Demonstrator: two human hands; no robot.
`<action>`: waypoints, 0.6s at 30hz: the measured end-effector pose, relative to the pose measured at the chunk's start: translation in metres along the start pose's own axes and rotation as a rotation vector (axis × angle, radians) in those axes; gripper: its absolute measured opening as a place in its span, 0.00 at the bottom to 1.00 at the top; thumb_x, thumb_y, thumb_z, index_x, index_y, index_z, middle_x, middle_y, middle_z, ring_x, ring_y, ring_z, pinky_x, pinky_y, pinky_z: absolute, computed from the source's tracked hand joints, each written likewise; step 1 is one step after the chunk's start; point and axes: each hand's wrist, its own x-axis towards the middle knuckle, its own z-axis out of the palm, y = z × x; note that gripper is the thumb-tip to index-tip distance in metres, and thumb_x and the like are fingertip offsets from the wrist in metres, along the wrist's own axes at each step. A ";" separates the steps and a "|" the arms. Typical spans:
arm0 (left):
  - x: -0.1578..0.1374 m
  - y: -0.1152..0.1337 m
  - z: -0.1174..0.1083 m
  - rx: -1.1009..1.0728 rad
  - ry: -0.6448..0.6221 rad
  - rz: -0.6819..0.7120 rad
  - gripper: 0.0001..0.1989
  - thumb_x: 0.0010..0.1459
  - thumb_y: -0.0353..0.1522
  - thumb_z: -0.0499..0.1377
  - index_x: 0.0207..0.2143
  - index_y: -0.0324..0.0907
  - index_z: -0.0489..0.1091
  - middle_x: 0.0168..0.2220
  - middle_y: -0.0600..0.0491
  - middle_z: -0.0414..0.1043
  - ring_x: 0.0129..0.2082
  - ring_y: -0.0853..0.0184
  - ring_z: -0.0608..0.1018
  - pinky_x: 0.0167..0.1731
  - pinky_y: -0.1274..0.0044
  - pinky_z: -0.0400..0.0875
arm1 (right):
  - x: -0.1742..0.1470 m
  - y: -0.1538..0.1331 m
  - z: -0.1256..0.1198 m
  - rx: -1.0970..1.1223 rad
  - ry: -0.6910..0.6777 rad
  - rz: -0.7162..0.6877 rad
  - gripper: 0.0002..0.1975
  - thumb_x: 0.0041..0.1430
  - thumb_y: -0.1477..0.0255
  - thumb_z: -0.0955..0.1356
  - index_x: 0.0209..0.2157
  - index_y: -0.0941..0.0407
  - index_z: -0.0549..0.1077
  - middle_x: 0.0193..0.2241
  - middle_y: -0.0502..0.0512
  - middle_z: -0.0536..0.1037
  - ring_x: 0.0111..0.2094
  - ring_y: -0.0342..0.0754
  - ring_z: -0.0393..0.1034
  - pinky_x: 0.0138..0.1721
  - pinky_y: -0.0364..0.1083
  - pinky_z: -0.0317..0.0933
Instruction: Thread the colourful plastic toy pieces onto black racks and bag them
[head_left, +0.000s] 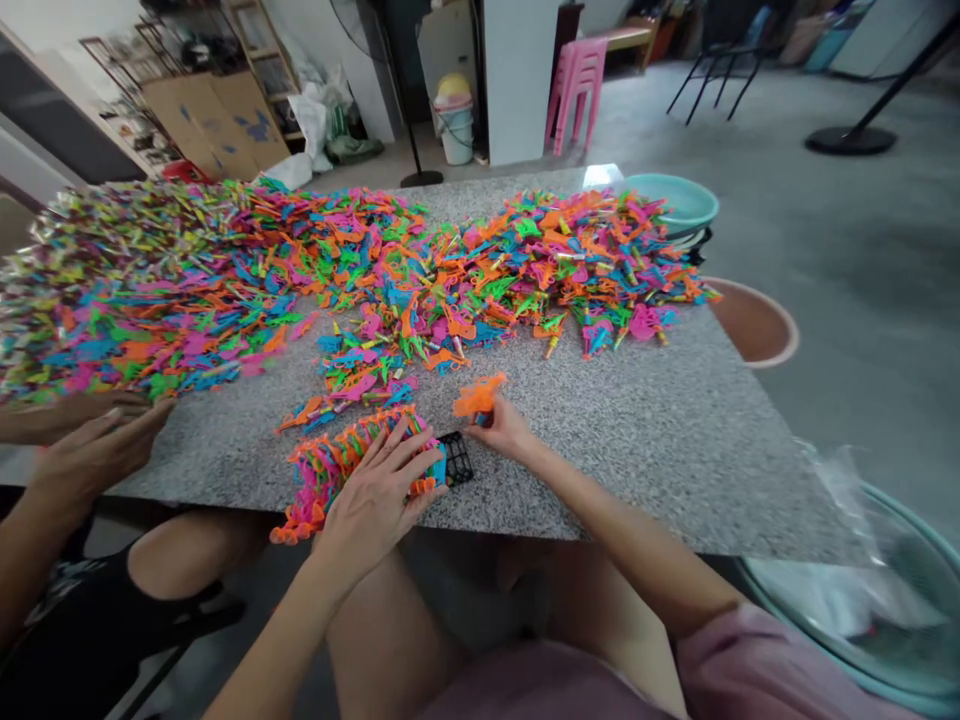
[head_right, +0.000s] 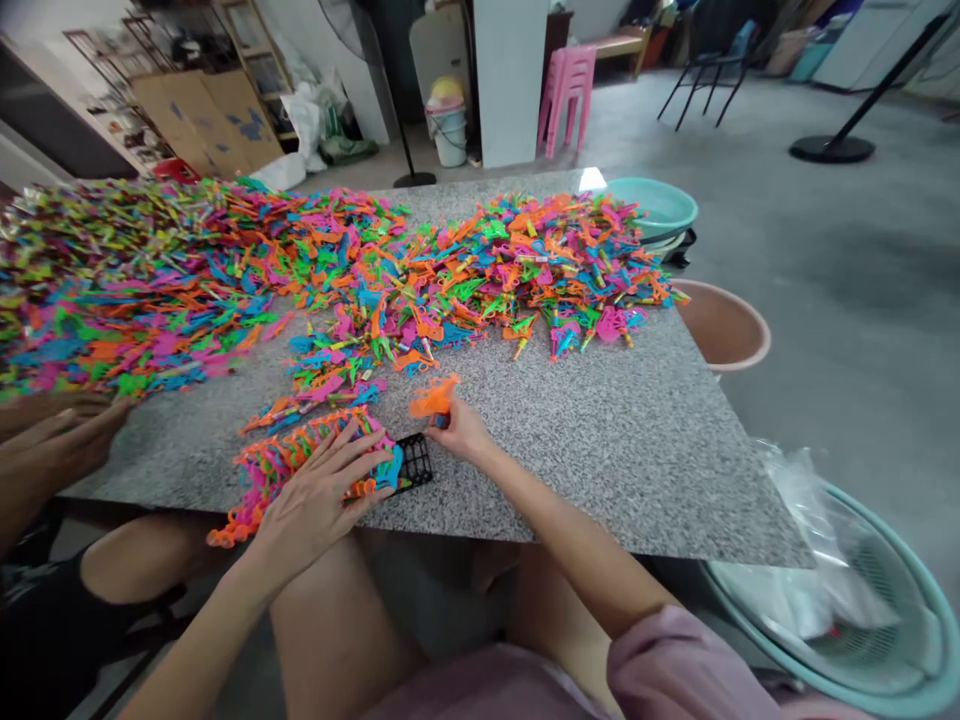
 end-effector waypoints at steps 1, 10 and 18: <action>0.000 0.000 0.000 0.004 0.001 0.004 0.20 0.67 0.45 0.52 0.54 0.45 0.70 0.61 0.49 0.66 0.66 0.51 0.60 0.62 0.55 0.60 | 0.001 -0.001 0.004 -0.033 0.028 0.007 0.08 0.46 0.77 0.70 0.32 0.57 0.71 0.25 0.46 0.71 0.25 0.41 0.62 0.28 0.40 0.57; 0.000 -0.001 0.000 0.029 0.024 0.033 0.20 0.67 0.44 0.51 0.53 0.45 0.70 0.60 0.49 0.67 0.67 0.52 0.59 0.61 0.56 0.61 | 0.019 -0.010 0.039 -0.056 -0.098 -0.110 0.07 0.49 0.76 0.71 0.31 0.57 0.70 0.25 0.46 0.72 0.26 0.42 0.65 0.31 0.41 0.59; 0.000 -0.002 0.001 0.055 0.041 0.045 0.21 0.67 0.46 0.50 0.54 0.45 0.70 0.60 0.49 0.68 0.66 0.51 0.60 0.61 0.55 0.62 | 0.017 -0.009 0.026 -0.014 -0.197 -0.158 0.19 0.46 0.79 0.71 0.41 0.55 0.66 0.29 0.46 0.77 0.32 0.44 0.73 0.35 0.42 0.64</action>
